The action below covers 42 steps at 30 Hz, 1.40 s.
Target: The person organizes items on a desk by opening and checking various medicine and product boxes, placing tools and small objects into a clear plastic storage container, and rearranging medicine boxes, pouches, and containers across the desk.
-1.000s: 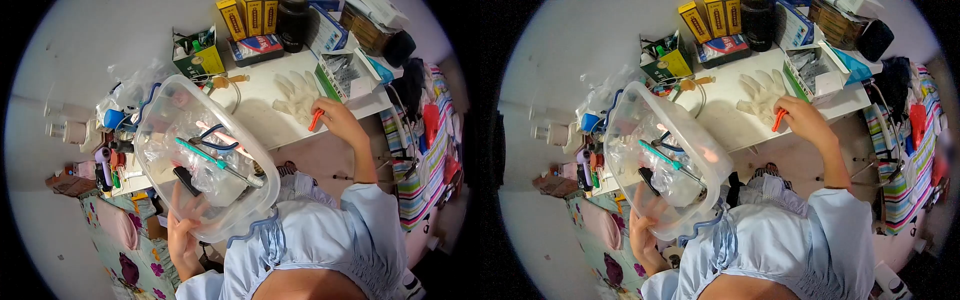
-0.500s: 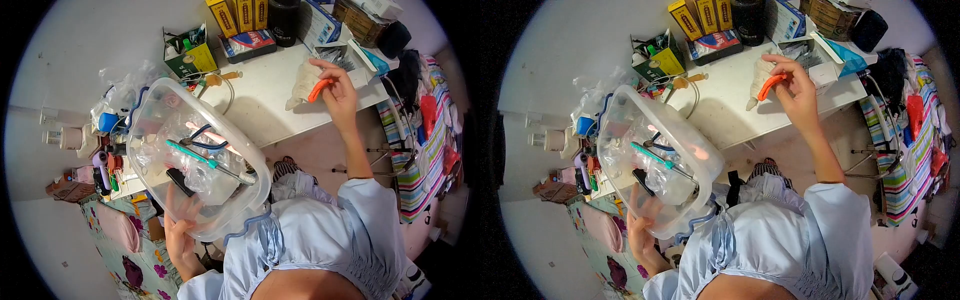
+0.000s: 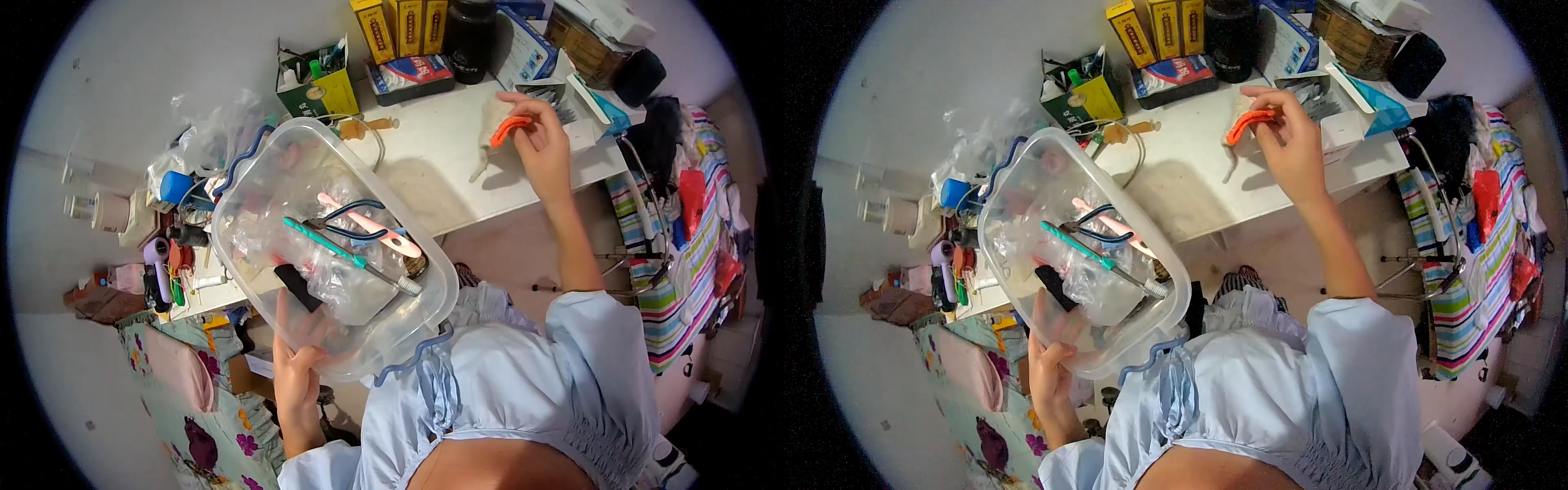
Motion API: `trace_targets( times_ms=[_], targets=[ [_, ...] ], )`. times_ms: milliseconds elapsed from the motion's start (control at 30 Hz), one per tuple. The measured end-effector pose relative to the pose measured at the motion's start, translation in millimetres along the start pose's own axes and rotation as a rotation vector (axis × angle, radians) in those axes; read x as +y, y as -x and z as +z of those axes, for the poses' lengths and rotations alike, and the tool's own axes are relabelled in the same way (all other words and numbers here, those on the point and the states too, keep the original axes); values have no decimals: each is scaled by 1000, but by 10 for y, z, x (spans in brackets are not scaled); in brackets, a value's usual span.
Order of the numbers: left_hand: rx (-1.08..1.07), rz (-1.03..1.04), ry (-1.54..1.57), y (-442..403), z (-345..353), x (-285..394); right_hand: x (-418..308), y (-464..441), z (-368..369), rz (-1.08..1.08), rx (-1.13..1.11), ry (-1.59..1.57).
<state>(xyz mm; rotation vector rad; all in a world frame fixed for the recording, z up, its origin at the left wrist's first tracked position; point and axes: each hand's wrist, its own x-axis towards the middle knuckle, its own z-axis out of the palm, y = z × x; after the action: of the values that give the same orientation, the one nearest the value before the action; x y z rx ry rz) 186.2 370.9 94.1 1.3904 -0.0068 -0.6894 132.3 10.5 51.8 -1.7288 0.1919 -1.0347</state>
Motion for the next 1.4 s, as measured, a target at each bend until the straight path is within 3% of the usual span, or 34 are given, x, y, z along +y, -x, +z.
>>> trace_targets(
  times_ms=[133,200,233,467,567,700,867,1000,1167,1200,1233,1267,1300,1367,1400],
  targets=[
    [-19,2,37,-14,-25,-45,-168,37,1,-163,173,37],
    [-27,24,9,-48,-28,-60,-180,40,-20,4,124,99],
    [-9,53,-15,-29,-39,-69,-144,65,-39,18,197,214],
    [1,-29,-84,-20,-15,28,-614,228,-394,64,150,140],
    [-28,-11,-22,-12,-12,-4,-725,387,-664,306,218,-29],
    [-66,39,-65,-52,-82,-62,-828,621,-847,358,249,-151],
    [-98,-19,-167,-44,-119,-32,-896,1113,-1027,301,404,-84],
    [-95,-34,-200,-67,-155,-38,-744,2008,-1377,379,510,214],
    [-73,17,-215,-63,-107,-61,-196,3681,-1641,973,-152,581],
    [-72,41,-208,-54,-129,-59,242,4502,-1863,1441,-419,797],
    [-40,-3,-189,-37,-124,-54,525,5140,-1900,1580,-802,1105],
    [-16,20,-171,-33,-120,-60,495,5484,-1838,1396,-1056,1219],
    [-39,12,-148,-31,-116,-68,519,5148,-1817,1355,-1068,1238],
    [-74,15,-121,-39,-150,-81,199,4070,-1480,1781,-700,769],
    [-61,33,-110,-37,-149,-70,206,3801,-1391,1486,-610,873]
  ],
)
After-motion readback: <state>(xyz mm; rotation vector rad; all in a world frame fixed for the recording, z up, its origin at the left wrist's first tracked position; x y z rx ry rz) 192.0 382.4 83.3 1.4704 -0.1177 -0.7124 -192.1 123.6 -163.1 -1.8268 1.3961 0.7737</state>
